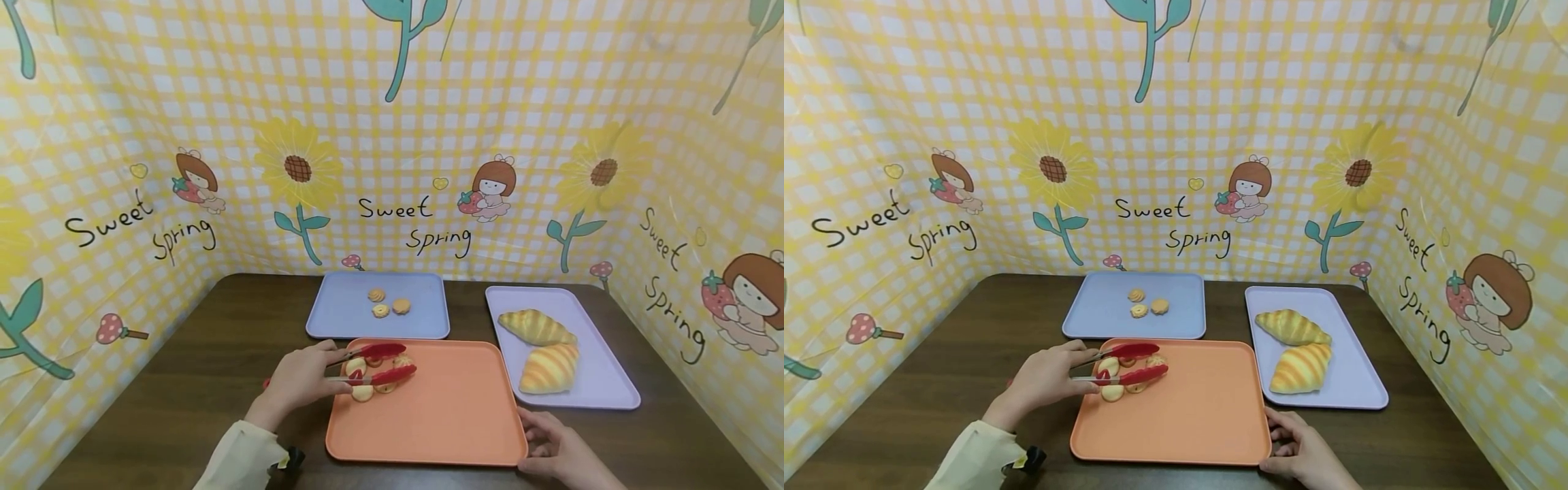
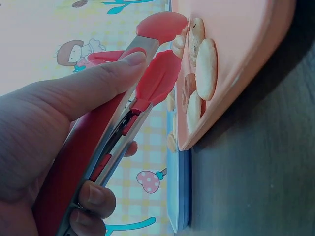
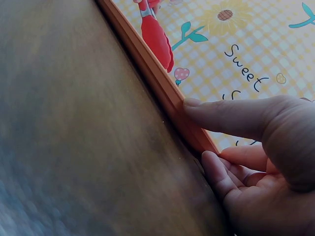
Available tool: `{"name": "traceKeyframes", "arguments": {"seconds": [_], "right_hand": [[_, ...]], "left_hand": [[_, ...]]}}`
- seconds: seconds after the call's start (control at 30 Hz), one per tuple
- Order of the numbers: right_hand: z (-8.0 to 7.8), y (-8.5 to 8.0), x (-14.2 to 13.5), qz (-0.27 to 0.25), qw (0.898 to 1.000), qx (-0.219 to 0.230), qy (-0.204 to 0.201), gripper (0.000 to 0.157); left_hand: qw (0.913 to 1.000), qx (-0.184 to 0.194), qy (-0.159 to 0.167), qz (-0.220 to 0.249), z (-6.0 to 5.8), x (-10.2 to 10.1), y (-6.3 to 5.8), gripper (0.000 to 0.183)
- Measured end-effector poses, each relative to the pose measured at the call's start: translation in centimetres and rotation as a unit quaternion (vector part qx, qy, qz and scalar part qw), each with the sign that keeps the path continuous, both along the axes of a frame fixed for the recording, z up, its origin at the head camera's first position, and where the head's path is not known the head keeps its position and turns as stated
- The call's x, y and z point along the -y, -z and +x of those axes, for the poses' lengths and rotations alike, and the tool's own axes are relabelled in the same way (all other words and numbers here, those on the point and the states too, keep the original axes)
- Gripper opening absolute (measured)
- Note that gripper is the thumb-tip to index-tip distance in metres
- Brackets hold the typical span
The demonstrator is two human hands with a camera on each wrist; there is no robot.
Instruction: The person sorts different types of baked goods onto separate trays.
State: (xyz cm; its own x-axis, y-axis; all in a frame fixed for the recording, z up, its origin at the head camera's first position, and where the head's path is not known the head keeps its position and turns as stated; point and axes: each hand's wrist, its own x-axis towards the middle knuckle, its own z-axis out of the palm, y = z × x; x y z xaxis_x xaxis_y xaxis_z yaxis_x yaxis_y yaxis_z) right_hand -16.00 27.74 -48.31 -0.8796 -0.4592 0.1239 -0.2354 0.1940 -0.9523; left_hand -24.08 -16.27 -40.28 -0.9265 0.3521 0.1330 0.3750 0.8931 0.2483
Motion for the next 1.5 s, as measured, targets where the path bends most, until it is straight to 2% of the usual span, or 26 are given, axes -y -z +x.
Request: {"name": "traceKeyframes", "arguments": {"seconds": [0.3,0.83,1.13,1.5], "right_hand": [[0.02,0.0,0.02,0.001,1.0,-0.011,-0.001,0.08],[-0.08,-0.05,-0.05,-0.001,1.0,0.009,-0.002,0.081],[-0.08,0.13,-0.01,-0.002,1.0,-0.011,-0.005,0.08],[-0.04,0.0,0.06,-0.004,1.0,0.01,-0.001,0.082]], "left_hand": [[1.0,-0.005,-0.002,0.002,-0.09,0.11,0.12,0.064],[0.999,-0.042,0.004,-0.013,0.06,0.18,-0.23,0.064],[0.999,-0.043,0.0,-0.011,0.02,0.23,-0.38,0.066],[0.9997,-0.023,0.008,-0.008,-0.27,0.6,0.0,0.063]]}}
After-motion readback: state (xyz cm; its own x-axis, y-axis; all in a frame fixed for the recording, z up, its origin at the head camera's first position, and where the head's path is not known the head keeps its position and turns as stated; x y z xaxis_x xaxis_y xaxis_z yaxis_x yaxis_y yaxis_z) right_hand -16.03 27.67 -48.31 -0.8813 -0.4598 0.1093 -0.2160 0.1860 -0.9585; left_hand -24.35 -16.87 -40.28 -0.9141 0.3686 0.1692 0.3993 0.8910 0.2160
